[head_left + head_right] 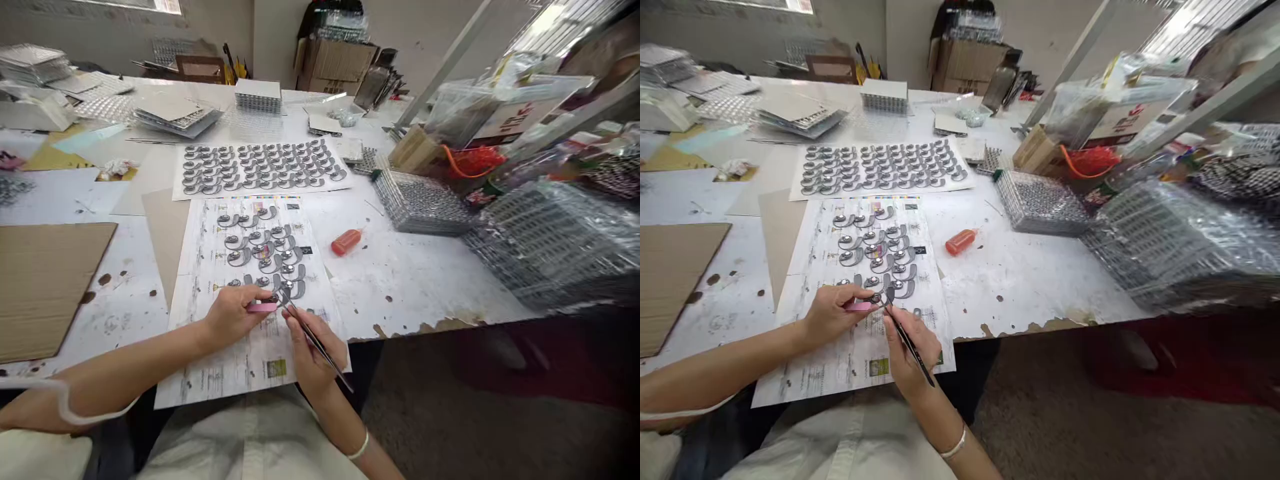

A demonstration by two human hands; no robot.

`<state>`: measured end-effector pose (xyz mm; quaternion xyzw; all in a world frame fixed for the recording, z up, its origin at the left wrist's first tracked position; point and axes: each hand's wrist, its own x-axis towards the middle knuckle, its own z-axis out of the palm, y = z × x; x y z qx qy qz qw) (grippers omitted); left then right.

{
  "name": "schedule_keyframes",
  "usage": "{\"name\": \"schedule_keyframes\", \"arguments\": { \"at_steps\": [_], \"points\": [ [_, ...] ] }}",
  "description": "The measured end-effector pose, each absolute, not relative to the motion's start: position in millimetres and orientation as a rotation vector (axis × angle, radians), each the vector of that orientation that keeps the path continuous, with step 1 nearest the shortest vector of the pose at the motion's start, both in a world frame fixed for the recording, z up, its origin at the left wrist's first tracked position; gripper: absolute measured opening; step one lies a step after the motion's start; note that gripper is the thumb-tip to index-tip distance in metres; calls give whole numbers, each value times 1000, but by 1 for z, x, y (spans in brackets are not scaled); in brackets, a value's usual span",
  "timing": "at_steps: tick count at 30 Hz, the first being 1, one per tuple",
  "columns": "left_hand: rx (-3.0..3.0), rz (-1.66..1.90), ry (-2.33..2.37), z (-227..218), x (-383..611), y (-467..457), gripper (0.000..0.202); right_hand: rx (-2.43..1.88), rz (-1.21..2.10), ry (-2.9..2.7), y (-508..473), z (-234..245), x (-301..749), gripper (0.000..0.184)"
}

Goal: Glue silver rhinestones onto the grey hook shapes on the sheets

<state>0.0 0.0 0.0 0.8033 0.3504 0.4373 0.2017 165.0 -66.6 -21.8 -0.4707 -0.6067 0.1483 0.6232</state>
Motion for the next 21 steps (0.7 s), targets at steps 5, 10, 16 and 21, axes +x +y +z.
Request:
{"name": "schedule_keyframes", "arguments": {
  "at_steps": [5,10,16,21],
  "points": [
    [2094,1144,1050,2,0,3,24,-1073,594,-1160,-63,-27,163,27],
    [1912,1070,1079,6,2,2,24,-1083,960,-728,-56,-19,160,16],
    [1738,1008,1070,12,2,2,18,-1034,1192,-500,-48,-8,165,25],
    [1654,975,1068,15,1,4,14,-997,1280,-452,-45,-6,167,27]
  ]
}}
